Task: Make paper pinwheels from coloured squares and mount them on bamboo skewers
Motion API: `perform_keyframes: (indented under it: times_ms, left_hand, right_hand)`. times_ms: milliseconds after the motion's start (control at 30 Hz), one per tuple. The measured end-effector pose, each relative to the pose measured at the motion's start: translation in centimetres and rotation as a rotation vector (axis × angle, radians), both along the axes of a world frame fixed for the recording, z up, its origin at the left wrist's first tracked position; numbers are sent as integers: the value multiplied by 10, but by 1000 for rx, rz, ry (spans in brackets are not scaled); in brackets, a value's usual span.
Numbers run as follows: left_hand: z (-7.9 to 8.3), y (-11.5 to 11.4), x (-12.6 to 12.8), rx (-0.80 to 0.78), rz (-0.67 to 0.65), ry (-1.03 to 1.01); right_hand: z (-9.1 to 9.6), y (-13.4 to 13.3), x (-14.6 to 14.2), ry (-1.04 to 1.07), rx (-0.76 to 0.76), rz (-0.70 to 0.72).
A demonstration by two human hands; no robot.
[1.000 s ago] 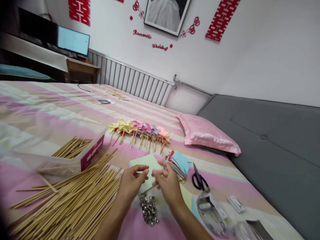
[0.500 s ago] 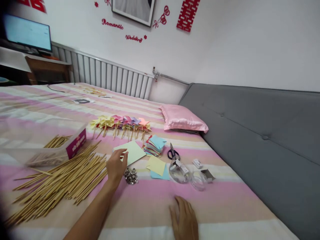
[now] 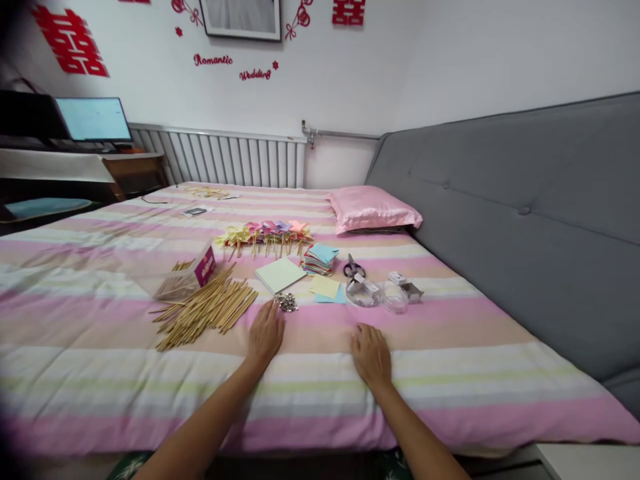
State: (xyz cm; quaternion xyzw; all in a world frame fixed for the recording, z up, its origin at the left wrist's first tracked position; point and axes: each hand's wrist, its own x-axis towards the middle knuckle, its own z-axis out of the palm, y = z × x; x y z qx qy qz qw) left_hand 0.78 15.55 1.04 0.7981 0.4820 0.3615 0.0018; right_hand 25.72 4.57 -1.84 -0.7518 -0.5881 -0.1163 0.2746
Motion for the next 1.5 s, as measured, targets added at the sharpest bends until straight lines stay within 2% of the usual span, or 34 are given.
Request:
perform_keyframes:
  times_ms: [267,633,1500]
  left_hand:
    - [-11,-16,-5,-28,-13,144]
    - [-30,-11,-8,-54,-10,206]
    - [-23,-15,-7,-59,27,180]
  right_hand:
    - [1,-6,-1,-8,11,-17]
    - [-3,-5,1,-22,33,-37]
    - [-2,-1,1,-33,45,-43]
